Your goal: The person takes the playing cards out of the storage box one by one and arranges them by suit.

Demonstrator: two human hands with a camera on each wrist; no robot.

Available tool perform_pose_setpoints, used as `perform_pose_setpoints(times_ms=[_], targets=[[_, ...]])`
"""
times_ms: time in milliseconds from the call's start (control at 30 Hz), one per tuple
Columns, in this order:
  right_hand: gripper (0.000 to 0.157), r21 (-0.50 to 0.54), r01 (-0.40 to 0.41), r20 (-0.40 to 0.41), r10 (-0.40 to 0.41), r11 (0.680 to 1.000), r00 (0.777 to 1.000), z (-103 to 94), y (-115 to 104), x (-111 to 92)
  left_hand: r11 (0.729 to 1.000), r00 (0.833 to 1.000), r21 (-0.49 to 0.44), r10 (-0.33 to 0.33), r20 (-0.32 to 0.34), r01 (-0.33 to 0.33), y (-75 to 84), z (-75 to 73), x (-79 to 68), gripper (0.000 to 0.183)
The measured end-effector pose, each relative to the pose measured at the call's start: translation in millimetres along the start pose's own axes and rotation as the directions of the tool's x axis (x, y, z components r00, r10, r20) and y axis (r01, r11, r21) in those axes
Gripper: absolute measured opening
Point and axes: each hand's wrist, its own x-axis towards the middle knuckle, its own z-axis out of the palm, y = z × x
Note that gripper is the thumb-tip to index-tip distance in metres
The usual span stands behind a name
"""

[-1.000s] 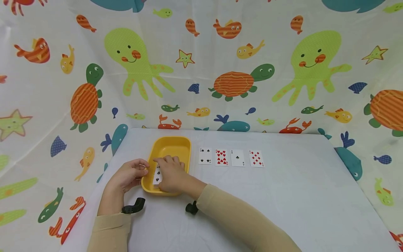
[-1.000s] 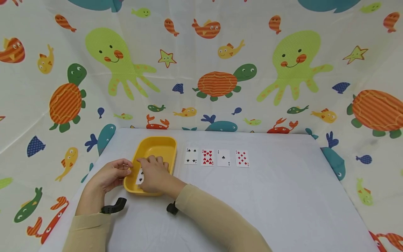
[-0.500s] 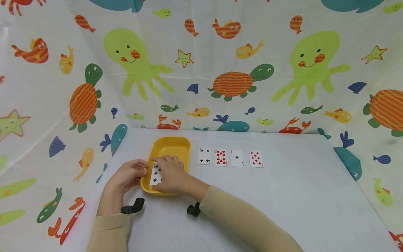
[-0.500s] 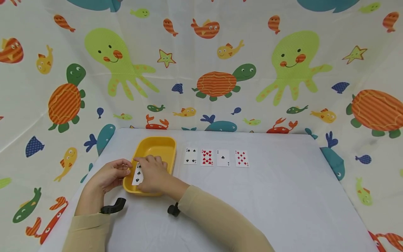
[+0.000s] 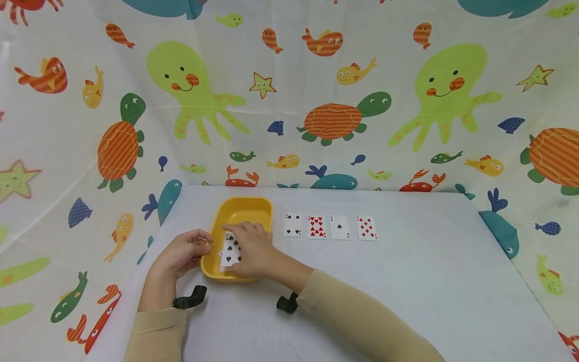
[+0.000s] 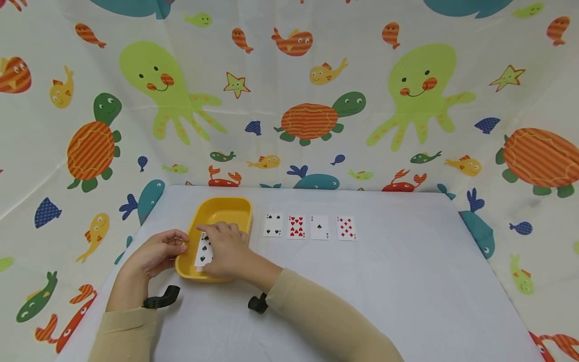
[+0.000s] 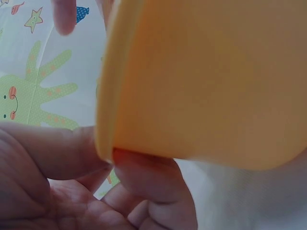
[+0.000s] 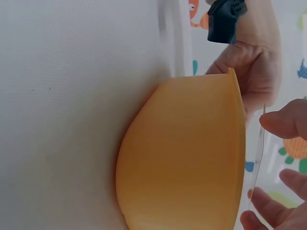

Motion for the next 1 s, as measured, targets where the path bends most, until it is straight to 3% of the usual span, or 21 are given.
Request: perform_pose_setpoints(times_ms=[533, 1000], targets=[[0.098, 0.061, -0.057, -0.047, 0.06, 0.996, 0.997, -22.0, 20.2, -29.9, 1.0, 1.0, -0.007, -0.019, -0.01, 0.019, 0.9, 0.8, -1.0, 0.024], [0.094, 0.073, -0.117, -0.057, 0.121, 0.99, 0.991, -30.5, 64.8, -56.7, 1.0, 1.0, 0.002, -0.012, -0.021, 0.012, -2.6, 0.1, 2.6, 0.027]])
